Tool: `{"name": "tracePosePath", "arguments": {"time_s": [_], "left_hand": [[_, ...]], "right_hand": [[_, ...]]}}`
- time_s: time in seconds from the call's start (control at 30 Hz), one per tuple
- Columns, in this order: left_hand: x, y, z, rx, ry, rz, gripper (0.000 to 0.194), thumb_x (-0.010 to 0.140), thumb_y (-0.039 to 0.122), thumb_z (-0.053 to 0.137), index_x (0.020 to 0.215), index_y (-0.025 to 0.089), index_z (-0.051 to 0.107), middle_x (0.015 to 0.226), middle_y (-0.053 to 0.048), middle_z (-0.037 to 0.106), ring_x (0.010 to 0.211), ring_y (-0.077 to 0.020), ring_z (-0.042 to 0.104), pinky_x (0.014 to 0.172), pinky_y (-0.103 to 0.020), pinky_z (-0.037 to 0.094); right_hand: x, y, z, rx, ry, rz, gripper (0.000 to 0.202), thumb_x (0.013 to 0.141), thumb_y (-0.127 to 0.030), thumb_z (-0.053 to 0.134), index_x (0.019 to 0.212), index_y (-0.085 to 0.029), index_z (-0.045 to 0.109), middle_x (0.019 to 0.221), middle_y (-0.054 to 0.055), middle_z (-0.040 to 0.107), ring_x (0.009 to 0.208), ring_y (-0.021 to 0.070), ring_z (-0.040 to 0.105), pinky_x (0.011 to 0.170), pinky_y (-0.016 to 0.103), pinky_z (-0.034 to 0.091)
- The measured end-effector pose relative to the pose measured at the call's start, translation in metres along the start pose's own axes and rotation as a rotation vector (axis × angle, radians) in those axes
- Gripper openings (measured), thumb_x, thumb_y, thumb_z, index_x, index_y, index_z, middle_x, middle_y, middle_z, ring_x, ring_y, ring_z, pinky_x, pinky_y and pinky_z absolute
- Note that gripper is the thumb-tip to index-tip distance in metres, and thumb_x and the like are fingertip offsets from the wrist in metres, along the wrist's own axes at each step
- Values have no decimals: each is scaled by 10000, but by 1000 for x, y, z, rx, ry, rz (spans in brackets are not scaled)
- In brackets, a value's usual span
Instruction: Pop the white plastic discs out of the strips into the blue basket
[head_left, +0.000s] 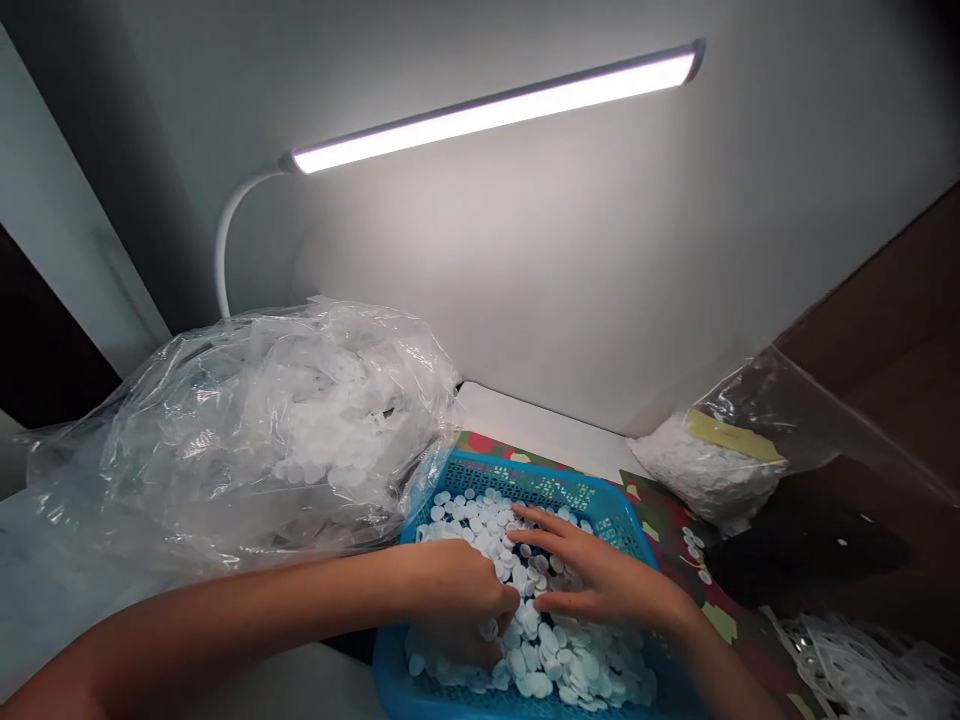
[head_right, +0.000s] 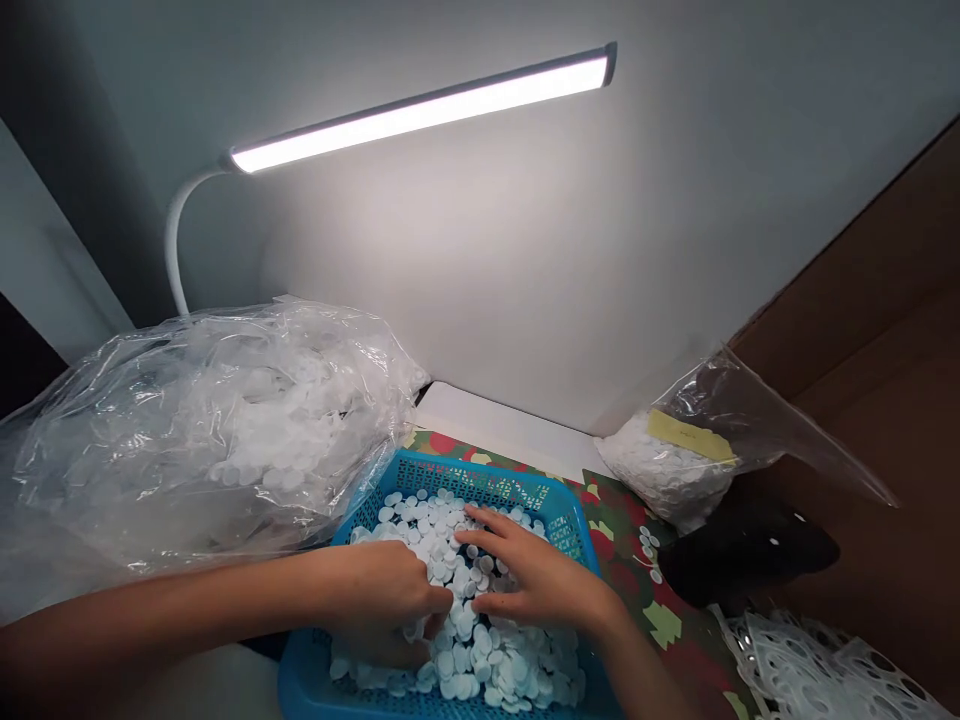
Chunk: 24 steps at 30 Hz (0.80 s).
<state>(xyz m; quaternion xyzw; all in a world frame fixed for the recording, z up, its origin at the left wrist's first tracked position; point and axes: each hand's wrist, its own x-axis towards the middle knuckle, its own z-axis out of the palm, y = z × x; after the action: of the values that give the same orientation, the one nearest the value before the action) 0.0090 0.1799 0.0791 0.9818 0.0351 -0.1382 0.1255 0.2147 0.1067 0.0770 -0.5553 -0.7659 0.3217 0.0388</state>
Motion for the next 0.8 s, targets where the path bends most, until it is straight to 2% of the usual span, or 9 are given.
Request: {"name": "tracePosePath", "arguments": {"time_s": [0.17,0.27,0.4,0.53,0.67,0.8], "left_hand": [[-1,-1,0,-12,-20,-17,265,788,377,467,971,231,592,683,-50,660,589,-218,600,408,-257,292],[-1,-3,3,-5,-9,-27,255,773,367,486,969,246,593,728,-44,668,607,-214,603,402,-254,276],[-1,-5,5,-3,-5,-32,247,760,359,507,961,252,602,745,-38,670,621,-208,606,406,-249,273],[-2,-4,3,-15,-8,-58,267,745,392,519,956,259,613,710,-36,662,619,-214,608,429,-249,307],[-2,-5,5,-42,8,-66,298,723,444,517,933,261,624,704,-45,656,590,-219,602,447,-263,352],[-2,-7,6,-57,-3,-52,289,710,426,539,945,279,619,721,-33,657,625,-216,609,478,-262,380]], "right_hand": [[1,-9,-3,60,32,10,582,725,-483,596,1248,-293,428,1427,30,228,1290,236,229,1034,352,240],[4,-15,-4,73,44,-7,520,681,-440,653,1148,-268,502,1320,48,352,1242,228,295,1014,331,260],[9,-19,-1,86,22,-29,464,633,-363,701,1049,-254,527,1189,25,402,1162,202,359,969,287,292],[9,-22,1,49,7,-10,459,606,-313,710,1014,-245,512,1078,5,428,1012,176,442,855,260,362],[10,-29,1,-23,-63,-13,482,601,-289,701,1041,-254,510,1036,-5,468,938,171,477,756,244,378],[15,-35,4,-164,-85,-22,354,608,-255,682,932,-213,546,932,-8,528,826,162,503,635,223,354]]}}
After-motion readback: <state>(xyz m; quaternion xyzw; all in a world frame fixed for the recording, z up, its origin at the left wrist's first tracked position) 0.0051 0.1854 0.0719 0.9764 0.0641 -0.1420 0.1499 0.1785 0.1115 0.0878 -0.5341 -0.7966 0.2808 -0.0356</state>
